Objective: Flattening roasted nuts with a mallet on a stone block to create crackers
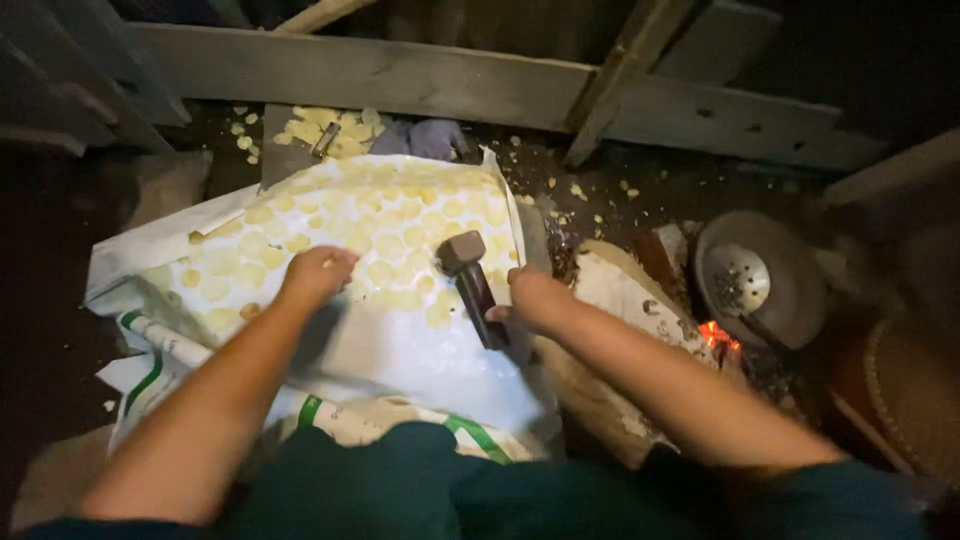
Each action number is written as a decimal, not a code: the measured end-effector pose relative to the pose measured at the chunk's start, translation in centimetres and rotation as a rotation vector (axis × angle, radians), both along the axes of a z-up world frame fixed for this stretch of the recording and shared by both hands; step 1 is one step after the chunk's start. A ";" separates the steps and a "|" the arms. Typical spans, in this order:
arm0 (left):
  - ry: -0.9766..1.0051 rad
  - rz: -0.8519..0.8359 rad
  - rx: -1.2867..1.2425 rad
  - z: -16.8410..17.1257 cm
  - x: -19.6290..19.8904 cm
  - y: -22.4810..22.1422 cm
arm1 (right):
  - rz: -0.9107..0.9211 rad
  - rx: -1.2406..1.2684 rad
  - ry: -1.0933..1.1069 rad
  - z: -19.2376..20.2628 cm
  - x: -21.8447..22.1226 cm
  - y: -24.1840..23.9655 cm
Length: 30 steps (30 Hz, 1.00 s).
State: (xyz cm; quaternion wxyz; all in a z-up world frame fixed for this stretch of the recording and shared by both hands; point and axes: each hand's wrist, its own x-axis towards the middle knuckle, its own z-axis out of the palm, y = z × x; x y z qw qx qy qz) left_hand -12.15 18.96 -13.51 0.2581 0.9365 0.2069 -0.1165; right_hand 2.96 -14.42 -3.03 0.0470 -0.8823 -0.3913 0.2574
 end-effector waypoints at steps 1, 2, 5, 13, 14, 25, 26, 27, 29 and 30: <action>-0.162 0.286 -0.103 -3.6 -0.7 0.9 | -0.107 -0.004 0.081 -2.3 0.4 1.7; -0.313 0.576 -0.208 -7.4 -1.8 2.0 | -0.213 -0.012 0.169 -5.0 0.7 3.5; -0.468 0.074 0.017 1.5 -3.5 -1.5 | -0.524 0.357 0.179 -7.3 -3.7 6.3; -0.922 -0.055 0.316 -4.2 -1.0 1.3 | -0.693 0.288 0.056 -8.7 -1.8 8.5; -0.948 -0.054 0.312 -4.5 -0.2 1.8 | -0.648 0.226 0.062 -8.6 0.4 8.8; -0.818 -0.020 0.220 -4.1 -4.8 0.9 | -0.774 0.377 0.070 -8.1 -12.1 3.5; -0.830 -0.020 0.181 -3.8 -4.9 0.8 | -0.776 0.365 0.082 -10.0 -12.9 2.5; -0.840 -0.026 0.174 -3.1 -4.7 0.8 | -0.783 0.366 0.071 -10.0 -12.8 2.1; -0.861 0.063 0.238 -2.1 -5.7 0.4 | -0.716 0.230 0.098 -10.2 -13.2 1.1; -0.858 0.063 0.224 -2.7 -5.9 0.4 | -0.722 0.217 0.096 -9.0 -13.4 1.2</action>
